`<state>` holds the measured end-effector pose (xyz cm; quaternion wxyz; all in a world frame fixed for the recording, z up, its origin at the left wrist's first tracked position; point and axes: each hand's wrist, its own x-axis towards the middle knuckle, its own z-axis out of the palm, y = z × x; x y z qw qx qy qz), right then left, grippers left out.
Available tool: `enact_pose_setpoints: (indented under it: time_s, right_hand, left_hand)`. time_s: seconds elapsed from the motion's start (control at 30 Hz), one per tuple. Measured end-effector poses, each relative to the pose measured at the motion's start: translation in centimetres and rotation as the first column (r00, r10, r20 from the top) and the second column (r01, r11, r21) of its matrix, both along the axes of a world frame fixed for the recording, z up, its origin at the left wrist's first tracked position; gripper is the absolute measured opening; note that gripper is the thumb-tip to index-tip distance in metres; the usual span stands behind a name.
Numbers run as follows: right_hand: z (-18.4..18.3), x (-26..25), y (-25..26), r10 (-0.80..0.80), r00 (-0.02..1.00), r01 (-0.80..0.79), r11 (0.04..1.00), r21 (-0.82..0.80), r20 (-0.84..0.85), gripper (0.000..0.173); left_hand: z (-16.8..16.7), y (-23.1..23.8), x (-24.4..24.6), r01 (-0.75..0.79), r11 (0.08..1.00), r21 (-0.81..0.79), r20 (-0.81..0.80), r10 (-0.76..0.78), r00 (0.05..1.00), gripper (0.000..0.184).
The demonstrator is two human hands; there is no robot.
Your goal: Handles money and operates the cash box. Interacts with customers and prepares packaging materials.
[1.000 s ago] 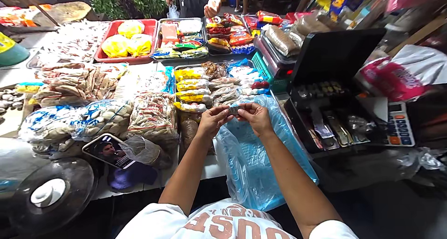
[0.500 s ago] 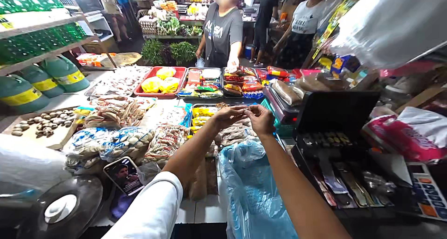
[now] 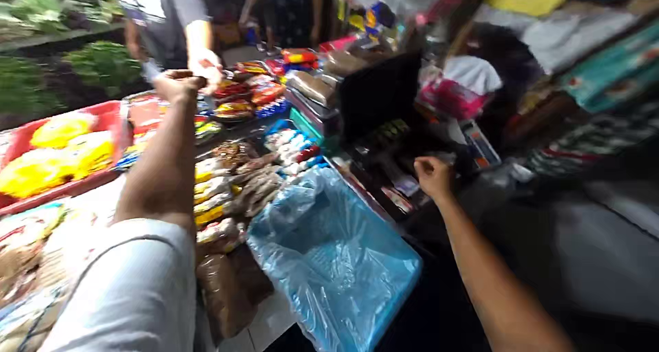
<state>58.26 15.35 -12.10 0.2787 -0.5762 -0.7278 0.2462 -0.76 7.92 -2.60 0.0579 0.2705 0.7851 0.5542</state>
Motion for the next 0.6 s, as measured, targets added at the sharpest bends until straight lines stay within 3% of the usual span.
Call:
enact_pose_setpoints:
  time_s: [0.1, 0.23, 0.33, 0.43, 0.5, 0.6]
  right_hand:
    - [-1.4, 1.6, -0.2, 0.015, 0.999, -0.011, 0.997, -0.078, 0.051, 0.026]
    - [-3.0, 0.2, -0.8, 0.135, 0.976, -0.121, 0.989, -0.088, 0.172, 0.019]
    - [-3.8, -1.8, -1.1, 0.244, 0.938, -0.198, 0.96, -0.198, 0.246, 0.019]
    - [-3.2, -2.7, -1.1, 0.316, 0.891, -0.209, 0.923, -0.324, 0.326, 0.039]
    - [-0.8, -3.2, -1.2, 0.224, 0.922, -0.156, 0.962, -0.223, 0.317, 0.037]
    - [6.1, -4.4, -0.2, 0.104, 0.953, -0.144, 0.982, 0.12, 0.284, 0.029]
  left_hand:
    - [-2.3, 2.6, -2.4, -0.017, 0.983, -0.181, -0.066, 0.005, 0.998, 0.054]
    - [-6.9, 5.6, -7.1, -0.02, 0.93, -0.366, -0.257, -0.08, 0.963, 0.055]
    - [-4.6, 3.5, -1.9, -0.008, 0.88, -0.474, -0.298, -0.153, 0.942, 0.051]
    - [-3.6, 2.4, 1.5, -0.007, 0.889, -0.459, -0.34, -0.168, 0.925, 0.044]
    - [-3.6, 2.1, 1.1, -0.008, 0.927, -0.376, -0.41, -0.159, 0.898, 0.056]
    - [-2.7, 0.8, 3.8, -0.082, 0.984, -0.157, -0.43, 0.006, 0.903, 0.067]
